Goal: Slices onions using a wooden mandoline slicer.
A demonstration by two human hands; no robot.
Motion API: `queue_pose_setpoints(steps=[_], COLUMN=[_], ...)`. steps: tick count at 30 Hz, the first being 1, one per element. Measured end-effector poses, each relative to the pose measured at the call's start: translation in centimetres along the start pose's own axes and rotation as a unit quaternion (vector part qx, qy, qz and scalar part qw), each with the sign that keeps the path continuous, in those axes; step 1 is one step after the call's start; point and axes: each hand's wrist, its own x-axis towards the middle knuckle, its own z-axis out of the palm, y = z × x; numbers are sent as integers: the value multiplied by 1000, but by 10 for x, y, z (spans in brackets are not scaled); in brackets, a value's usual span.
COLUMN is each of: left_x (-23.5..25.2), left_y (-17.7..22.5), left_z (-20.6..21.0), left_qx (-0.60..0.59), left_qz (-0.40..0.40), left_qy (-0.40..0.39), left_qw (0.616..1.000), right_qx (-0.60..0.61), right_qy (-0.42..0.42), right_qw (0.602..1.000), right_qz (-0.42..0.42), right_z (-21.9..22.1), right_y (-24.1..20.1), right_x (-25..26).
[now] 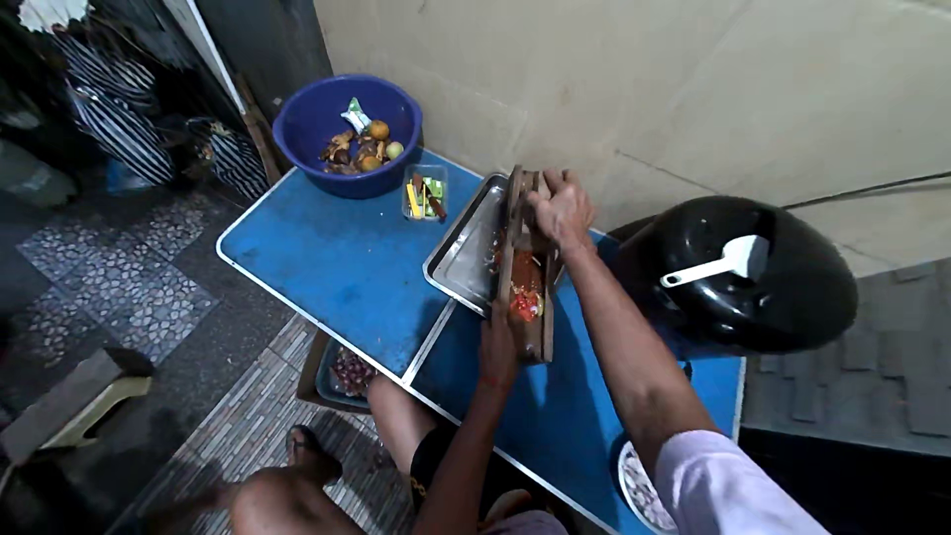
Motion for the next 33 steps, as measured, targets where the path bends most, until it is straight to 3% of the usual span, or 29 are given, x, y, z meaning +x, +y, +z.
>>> queue_pose_setpoints(steps=[3,9,17,22,25,31,33], left_x=[2,2,0,0,0,0,1], left_y=[-1,-5,4,1,-2,4,0], left_z=[-1,7,-8,-1,2,-7,-4], left_qx=[4,6,9,-6,4,5,16], left_qz=[0,3,3,-1,8,13,-1], left_qy=[12,21,5,17,23,8,15], left_qw=[1000,1000,1000,1000,1000,1000,1000], right_qx=[-11,-16,-14,-2,-26,1,-13], right_qy=[1,6,-7,4,5,-15,-22], right_qw=[1000,997,1000,997,998,1000,1000], right_qz=[-12,-70,-2,-71,-64,-3,-14], right_z=[1,-6,-4,-6,-3,-5,-3], right_y=[-9,7,-14,3,7,-8,-13], right_x=[11,-76,10,-52,-79,11,14])
